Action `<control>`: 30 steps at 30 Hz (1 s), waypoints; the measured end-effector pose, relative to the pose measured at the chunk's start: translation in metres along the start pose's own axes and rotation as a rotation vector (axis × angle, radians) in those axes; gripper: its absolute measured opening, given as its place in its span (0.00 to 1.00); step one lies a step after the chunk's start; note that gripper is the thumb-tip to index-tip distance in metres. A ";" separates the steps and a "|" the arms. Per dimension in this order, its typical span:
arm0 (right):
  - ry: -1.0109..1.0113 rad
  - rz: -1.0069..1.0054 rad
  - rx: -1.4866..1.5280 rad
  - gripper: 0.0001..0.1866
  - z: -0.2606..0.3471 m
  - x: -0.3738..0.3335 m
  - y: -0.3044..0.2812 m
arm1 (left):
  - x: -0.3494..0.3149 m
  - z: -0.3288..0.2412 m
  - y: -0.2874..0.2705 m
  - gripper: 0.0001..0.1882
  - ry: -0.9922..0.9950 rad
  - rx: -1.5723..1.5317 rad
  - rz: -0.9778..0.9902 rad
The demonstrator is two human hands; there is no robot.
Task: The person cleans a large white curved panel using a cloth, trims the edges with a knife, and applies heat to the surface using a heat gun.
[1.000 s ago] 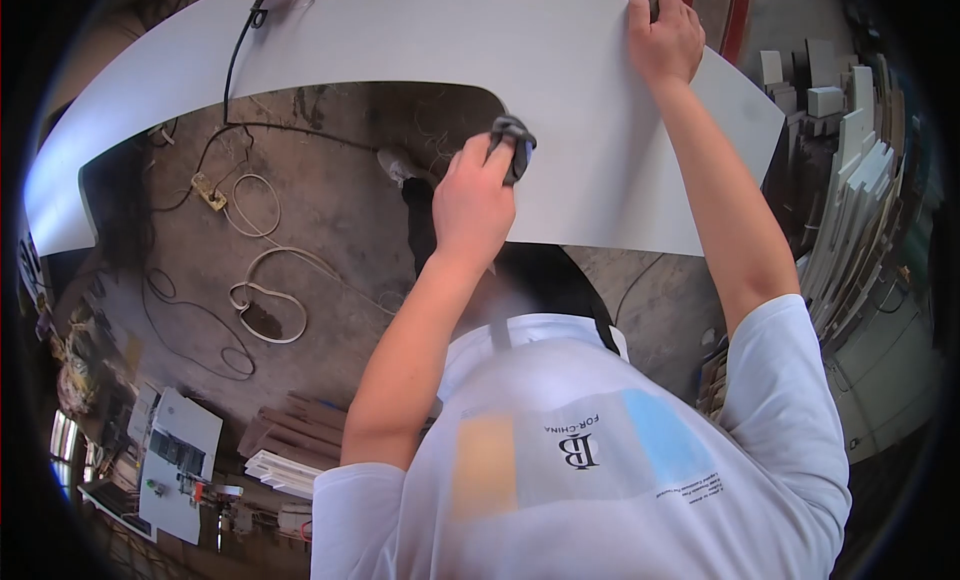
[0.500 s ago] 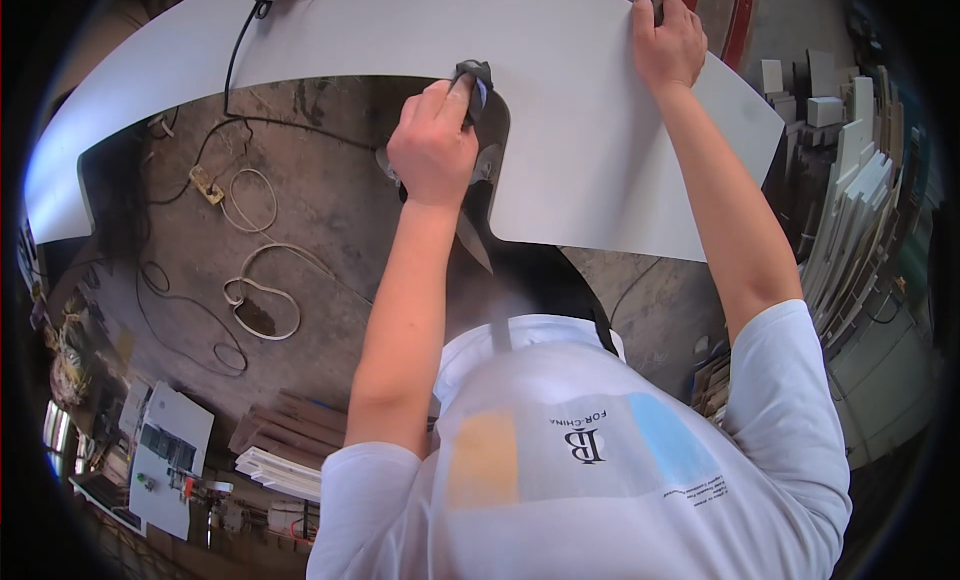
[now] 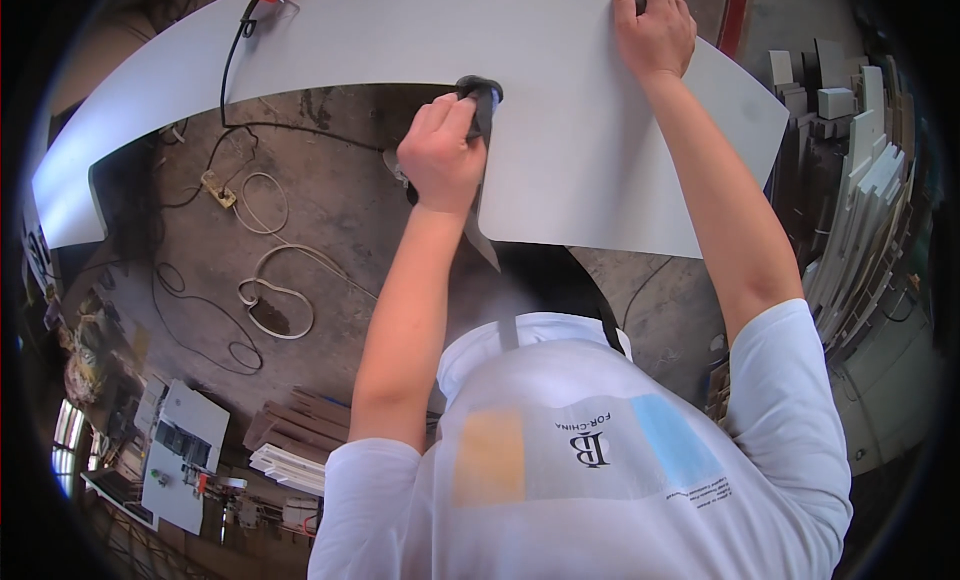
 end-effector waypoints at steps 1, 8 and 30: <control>-0.012 -0.018 -0.008 0.17 -0.001 0.001 0.001 | 0.005 0.002 -0.002 0.16 0.047 0.003 0.047; 0.007 0.029 -0.006 0.17 0.006 0.004 -0.003 | 0.010 0.014 -0.011 0.20 0.091 0.079 -0.012; 0.028 0.001 -0.091 0.22 -0.027 0.002 0.024 | 0.008 0.010 -0.083 0.16 0.155 -0.041 -0.034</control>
Point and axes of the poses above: each hand's wrist, its own x-axis towards the middle knuckle, its own y-axis out of the palm, z = x × y, the point moved 5 cm from there along x, towards the middle knuckle, and after that the axes turned 6 degrees about -z, right-handed, at the moved point
